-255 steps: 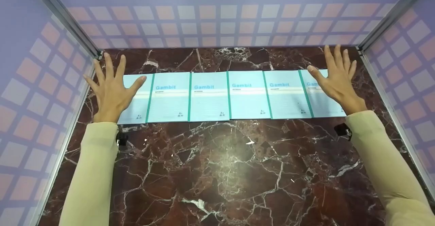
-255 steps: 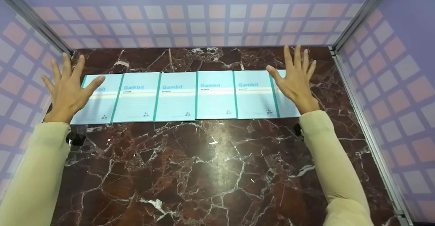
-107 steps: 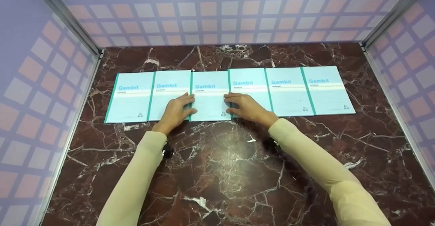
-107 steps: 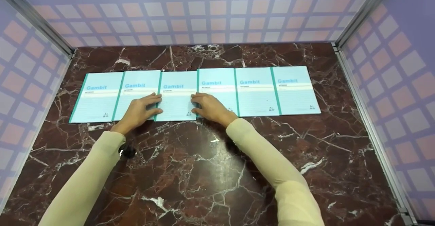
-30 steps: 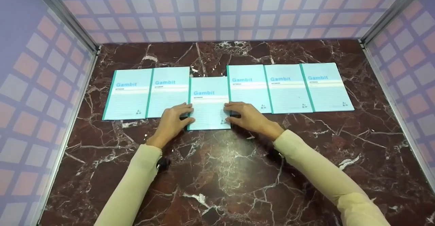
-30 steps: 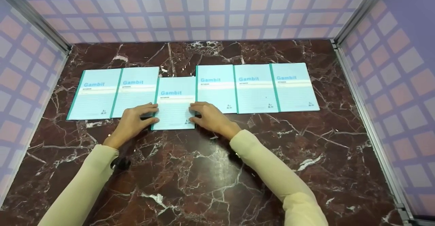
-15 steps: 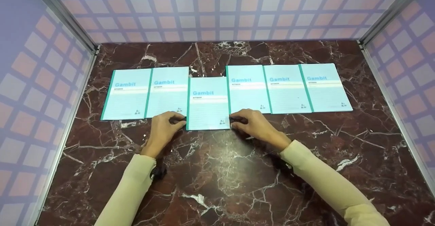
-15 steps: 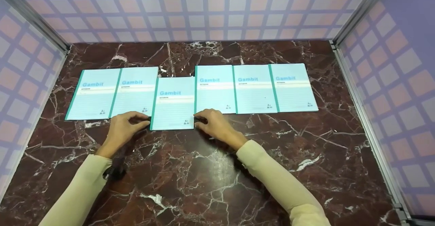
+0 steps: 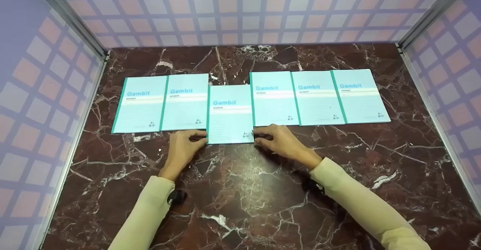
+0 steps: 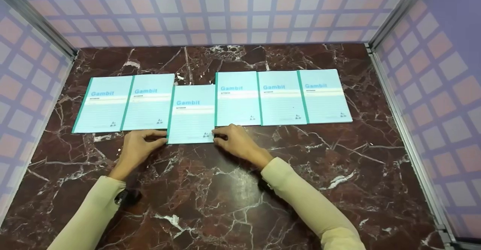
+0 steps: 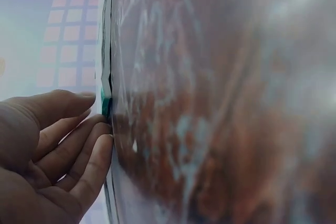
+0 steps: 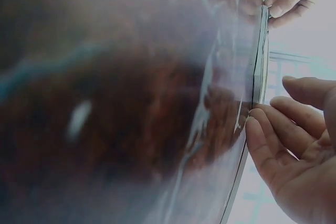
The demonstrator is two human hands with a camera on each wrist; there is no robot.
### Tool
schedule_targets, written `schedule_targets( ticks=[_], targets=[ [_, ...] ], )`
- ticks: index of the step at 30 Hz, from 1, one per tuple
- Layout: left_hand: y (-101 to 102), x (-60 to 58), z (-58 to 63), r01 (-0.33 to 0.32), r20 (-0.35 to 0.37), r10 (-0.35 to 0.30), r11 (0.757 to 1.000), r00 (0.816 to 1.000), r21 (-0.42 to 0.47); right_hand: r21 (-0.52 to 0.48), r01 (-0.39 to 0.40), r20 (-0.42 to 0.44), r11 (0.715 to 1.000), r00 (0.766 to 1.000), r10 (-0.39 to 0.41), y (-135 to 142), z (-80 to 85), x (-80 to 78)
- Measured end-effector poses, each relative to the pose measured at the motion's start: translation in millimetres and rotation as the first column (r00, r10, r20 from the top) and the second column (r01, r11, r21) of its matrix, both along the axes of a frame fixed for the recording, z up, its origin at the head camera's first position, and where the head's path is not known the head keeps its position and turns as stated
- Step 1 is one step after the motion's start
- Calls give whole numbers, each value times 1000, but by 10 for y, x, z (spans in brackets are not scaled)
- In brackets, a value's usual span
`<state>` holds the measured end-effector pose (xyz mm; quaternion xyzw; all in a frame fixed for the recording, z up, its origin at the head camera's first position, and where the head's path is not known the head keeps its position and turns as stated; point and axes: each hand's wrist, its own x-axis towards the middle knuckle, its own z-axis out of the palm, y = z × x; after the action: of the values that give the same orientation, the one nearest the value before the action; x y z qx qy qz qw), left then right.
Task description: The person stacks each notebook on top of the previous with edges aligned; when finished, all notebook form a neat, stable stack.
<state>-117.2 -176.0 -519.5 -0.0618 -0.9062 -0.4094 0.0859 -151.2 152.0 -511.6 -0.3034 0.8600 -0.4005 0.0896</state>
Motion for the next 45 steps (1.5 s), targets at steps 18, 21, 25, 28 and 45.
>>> schedule_targets(
  ticks=[18, 21, 25, 28, 45],
  targets=[
    [-10, 46, -10, -265, 383, 21, 757, 923, 597, 9, 49, 88, 999, 995, -50, -3, 7, -6],
    [5, 28, -10, -270, 417, -48, 694, 908, 667, -20, 75, 140, 997, 988, -71, -6, 2, -6],
    [23, 4, 14, -267, 424, -111, 629, 899, 730, -78, 110, 181, 991, 979, -95, -8, -19, -15],
    [35, -19, 46, -287, 423, -129, 556, 897, 780, -122, 158, 212, 980, 969, -130, -5, -50, -23],
    [54, -53, 104, -308, 416, -150, 463, 897, 831, -479, 467, 585, 743, 801, -127, -146, -151, -13]
  ],
)
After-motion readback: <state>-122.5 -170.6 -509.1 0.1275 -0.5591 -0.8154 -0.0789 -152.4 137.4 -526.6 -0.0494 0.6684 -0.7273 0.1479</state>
